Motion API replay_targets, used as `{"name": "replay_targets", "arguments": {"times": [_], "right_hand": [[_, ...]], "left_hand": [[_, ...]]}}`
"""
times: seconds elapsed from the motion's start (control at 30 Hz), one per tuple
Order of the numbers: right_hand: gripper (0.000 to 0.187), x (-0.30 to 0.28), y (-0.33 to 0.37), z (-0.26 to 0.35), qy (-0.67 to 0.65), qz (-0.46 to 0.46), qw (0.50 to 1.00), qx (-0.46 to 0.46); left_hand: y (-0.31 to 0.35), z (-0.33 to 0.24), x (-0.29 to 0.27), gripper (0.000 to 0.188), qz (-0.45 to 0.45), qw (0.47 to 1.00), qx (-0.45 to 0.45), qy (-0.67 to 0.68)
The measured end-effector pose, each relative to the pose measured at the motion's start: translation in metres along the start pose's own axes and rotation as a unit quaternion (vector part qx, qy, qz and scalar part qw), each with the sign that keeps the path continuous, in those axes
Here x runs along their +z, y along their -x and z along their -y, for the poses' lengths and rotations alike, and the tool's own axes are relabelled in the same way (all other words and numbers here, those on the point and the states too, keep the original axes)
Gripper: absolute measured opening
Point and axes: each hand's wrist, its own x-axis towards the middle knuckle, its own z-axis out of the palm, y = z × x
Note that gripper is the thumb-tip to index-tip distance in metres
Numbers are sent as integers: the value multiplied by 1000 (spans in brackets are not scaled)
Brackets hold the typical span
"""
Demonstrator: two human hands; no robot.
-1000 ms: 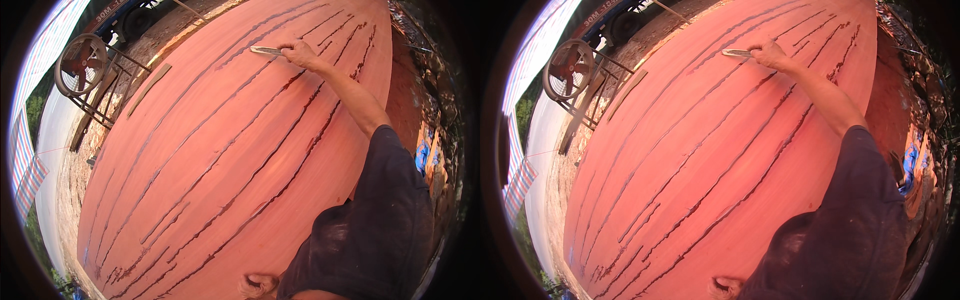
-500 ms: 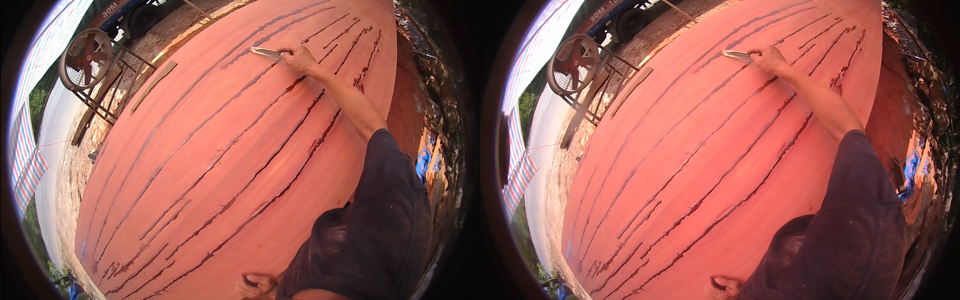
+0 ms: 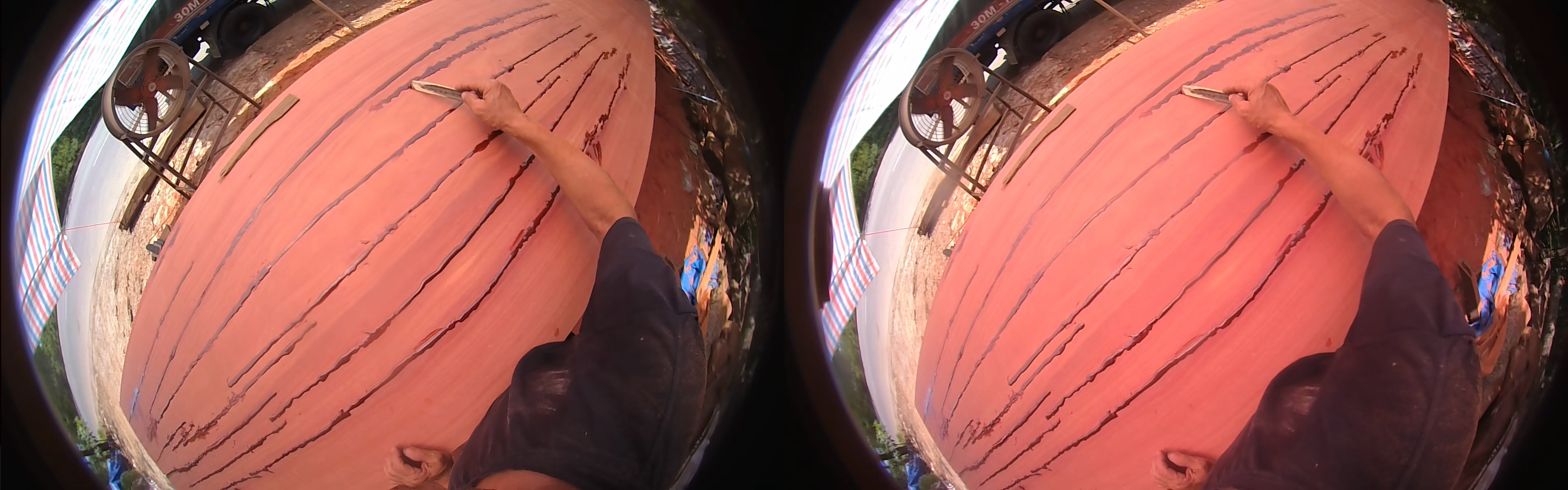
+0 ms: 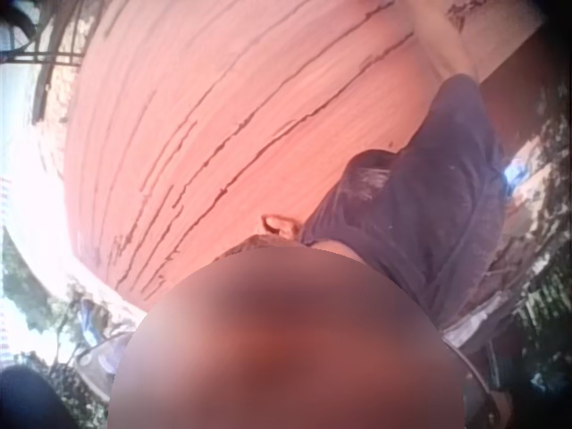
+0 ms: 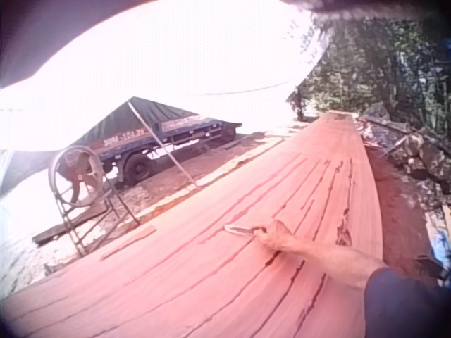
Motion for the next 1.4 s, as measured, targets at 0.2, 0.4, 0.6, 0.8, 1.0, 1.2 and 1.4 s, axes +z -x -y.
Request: {"name": "replay_targets", "arguments": {"times": [0.2, 0.4, 0.6, 0.8, 1.0, 1.2, 1.4], "right_hand": [[34, 6, 4, 5, -21, 17, 999, 25], [33, 10, 8, 15, -32, 6, 999, -11], [34, 24, 4, 4, -78, 18, 996, -26], [30, 44, -2, 33, -256, 155, 954, 13], [31, 67, 14, 151, -304, 343, 889, -10], [30, 128, 24, 274, -274, 486, 819, -135], [27, 207, 21, 354, -218, 469, 810, -278]], "left_hand": [[-5, -2, 0, 22, -3, 999, -11, 33], [-4, -5, -1, 22, -7, 999, -28, 33], [5, 3, 10, 25, -8, 995, -44, 89], [19, 13, 7, 20, 48, 990, -114, 75], [13, 11, 6, 19, 38, 988, -124, 84], [12, 12, 7, 18, 25, 988, -126, 86], [13, 13, 7, 17, 25, 988, -127, 90]]}}
